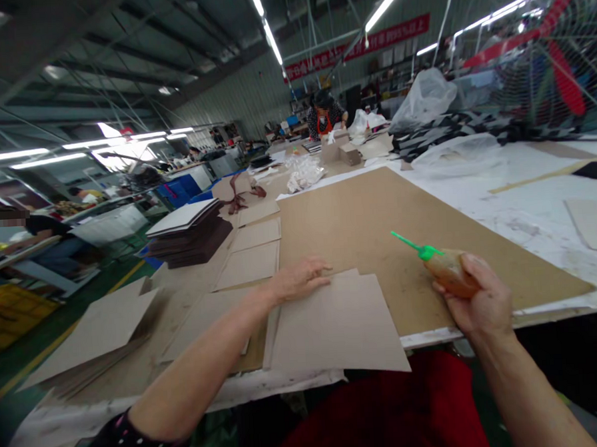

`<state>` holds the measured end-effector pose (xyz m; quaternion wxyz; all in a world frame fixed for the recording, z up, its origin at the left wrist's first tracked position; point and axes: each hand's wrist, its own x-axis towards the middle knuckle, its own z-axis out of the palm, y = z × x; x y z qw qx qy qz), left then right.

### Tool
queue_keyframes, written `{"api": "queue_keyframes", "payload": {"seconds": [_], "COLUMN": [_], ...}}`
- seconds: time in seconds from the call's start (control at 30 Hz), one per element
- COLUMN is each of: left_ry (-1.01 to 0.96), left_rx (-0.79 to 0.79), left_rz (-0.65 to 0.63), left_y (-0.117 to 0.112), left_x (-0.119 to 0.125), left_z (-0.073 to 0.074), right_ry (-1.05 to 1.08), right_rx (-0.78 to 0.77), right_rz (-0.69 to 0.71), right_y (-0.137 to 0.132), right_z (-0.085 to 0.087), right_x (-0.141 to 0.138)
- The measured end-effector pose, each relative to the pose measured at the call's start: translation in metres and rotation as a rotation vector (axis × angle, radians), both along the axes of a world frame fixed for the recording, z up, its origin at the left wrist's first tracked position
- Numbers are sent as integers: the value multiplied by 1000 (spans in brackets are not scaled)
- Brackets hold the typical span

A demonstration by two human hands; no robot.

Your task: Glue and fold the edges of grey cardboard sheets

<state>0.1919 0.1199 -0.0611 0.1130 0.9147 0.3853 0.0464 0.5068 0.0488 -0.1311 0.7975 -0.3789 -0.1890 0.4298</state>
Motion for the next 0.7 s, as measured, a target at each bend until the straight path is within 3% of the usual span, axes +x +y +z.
{"api": "queue_keyframes", "payload": {"seconds": [0.1,0.17,0.2,0.3,0.37,0.47,0.53,0.7], "left_ry": [-83,-155,-158,-139,-78,-52,-65,-169], "left_rx": [199,267,270,294,402,597,634,729], "left_rz": [90,119,72,-25,-22,101,197,261], "left_y": [-31,-67,-88,-144,-169,-184,-187,-191], "left_x": [-5,-8,-9,-7,-2,8,16,27], "left_z": [-2,-5,-8,-30,-48,-69,-76,-88], "right_ry": [-17,-60,-96,-212,-272,-433,-607,-1168], "right_rx": [-43,-70,-70,-68,-95,-144,-141,141], "right_rz": [49,85,96,126,168,315,440,613], "right_y": [-4,-6,-7,-10,-15,-25,-32,-39], "right_z": [6,10,12,18,26,44,57,71], "right_x": [-1,-2,-3,-9,-17,-35,-50,-91]}}
